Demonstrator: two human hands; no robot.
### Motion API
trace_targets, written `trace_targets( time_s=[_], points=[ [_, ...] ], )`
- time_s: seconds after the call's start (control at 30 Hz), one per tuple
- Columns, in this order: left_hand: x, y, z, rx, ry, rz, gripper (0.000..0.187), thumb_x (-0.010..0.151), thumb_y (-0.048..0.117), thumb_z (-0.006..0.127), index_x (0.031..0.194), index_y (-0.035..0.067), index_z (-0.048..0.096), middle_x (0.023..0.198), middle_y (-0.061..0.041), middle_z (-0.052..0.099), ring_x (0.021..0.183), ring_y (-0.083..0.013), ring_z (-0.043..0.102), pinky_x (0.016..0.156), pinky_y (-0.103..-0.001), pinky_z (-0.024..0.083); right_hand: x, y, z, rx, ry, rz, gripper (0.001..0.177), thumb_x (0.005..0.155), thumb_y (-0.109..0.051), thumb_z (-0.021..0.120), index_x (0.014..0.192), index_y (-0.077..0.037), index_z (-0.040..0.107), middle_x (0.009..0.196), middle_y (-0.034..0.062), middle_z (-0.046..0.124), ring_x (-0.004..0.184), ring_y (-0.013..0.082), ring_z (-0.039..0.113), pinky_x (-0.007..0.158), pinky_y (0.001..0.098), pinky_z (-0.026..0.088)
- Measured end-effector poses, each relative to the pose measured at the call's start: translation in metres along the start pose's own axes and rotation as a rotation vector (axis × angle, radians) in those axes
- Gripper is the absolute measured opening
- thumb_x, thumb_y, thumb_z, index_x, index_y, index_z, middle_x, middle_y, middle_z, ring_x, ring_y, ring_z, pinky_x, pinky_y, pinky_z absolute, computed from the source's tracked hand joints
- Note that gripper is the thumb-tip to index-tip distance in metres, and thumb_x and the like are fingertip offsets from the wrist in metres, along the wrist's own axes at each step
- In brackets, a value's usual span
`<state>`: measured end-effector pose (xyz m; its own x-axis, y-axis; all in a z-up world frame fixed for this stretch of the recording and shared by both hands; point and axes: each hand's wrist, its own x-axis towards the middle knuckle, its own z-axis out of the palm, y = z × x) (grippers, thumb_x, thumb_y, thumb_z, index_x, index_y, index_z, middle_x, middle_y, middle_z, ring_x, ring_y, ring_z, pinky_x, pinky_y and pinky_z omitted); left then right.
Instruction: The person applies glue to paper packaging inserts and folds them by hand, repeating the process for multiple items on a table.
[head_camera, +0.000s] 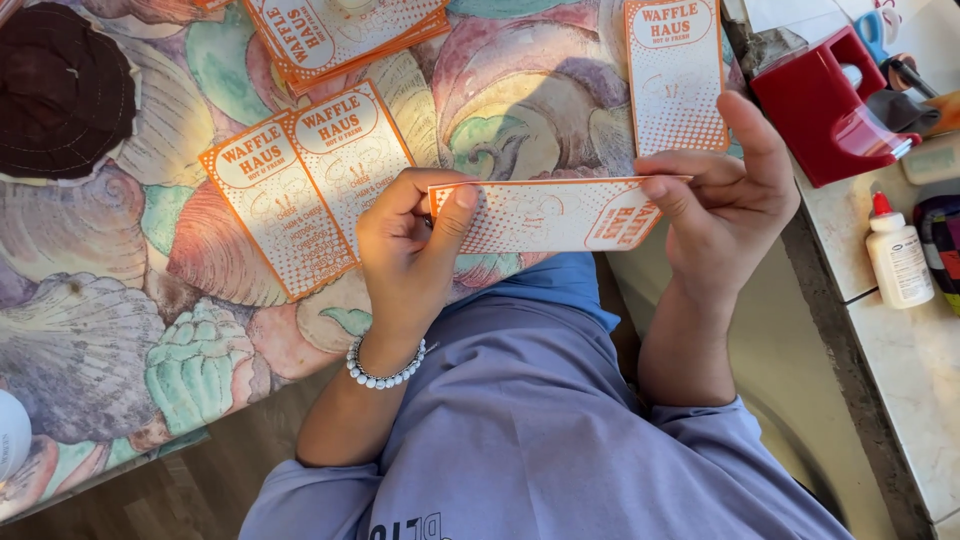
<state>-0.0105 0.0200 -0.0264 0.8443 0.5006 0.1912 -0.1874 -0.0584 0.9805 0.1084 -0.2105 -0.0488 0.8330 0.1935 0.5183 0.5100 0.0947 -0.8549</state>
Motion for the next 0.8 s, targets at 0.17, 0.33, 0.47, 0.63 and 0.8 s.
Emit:
trace_targets(
  time_s=[0.17,0.33,0.47,0.63,0.8],
  points=[
    [0.002,-0.003,0.001,-0.034,0.008,0.022,0.012,0.103,0.016,0.066,0.103,0.005,0.068,0.074,0.005,0.053,0.069,-0.0041,0.041,0.066,-0.021,0.035,-0.001,-0.005,0.005,-0.021,-0.026,0.031,0.077,0.091,0.009,0.082,0.155,0.004,0.041,0.127,0.0264,0.066,0.095,0.0340,0.074,0.071,0.0295,0.057],
    [0.002,-0.007,-0.001,-0.022,0.035,0.027,0.009,0.103,0.015,0.067,0.102,0.006,0.068,0.073,0.004,0.056,0.068,-0.0034,0.042,0.063,-0.020,0.034,0.000,0.002,0.004,0.002,0.030,0.024,0.070,0.093,0.016,0.080,0.152,0.006,0.044,0.105,0.0296,0.071,0.089,0.0302,0.072,0.085,0.0335,0.059],
    [0.003,-0.008,-0.004,-0.007,0.018,-0.026,0.012,0.102,0.015,0.069,0.103,0.004,0.071,0.062,0.006,0.049,0.056,-0.0023,0.039,0.055,-0.019,0.030,0.003,0.005,0.000,-0.023,0.035,0.008,0.071,0.091,0.014,0.082,0.151,0.007,0.044,0.120,0.0303,0.070,0.090,0.0310,0.072,0.082,0.0321,0.060],
    [0.003,-0.011,-0.005,0.101,0.016,0.000,0.013,0.102,0.019,0.070,0.101,0.007,0.073,0.062,0.010,0.047,0.062,-0.0006,0.036,0.060,-0.019,0.030,0.004,0.005,-0.002,-0.039,0.036,0.004,0.071,0.091,0.016,0.083,0.151,0.008,0.045,0.111,0.0328,0.071,0.090,0.0333,0.073,0.083,0.0323,0.059],
    [0.002,-0.007,-0.005,0.120,0.018,0.010,0.013,0.103,0.019,0.068,0.101,0.006,0.072,0.062,0.010,0.047,0.061,-0.0007,0.034,0.058,-0.019,0.030,0.005,0.001,-0.007,-0.051,0.007,0.006,0.074,0.094,0.022,0.080,0.155,0.008,0.040,0.159,0.0215,0.052,0.097,0.0386,0.074,0.079,0.0326,0.059]
  ],
)
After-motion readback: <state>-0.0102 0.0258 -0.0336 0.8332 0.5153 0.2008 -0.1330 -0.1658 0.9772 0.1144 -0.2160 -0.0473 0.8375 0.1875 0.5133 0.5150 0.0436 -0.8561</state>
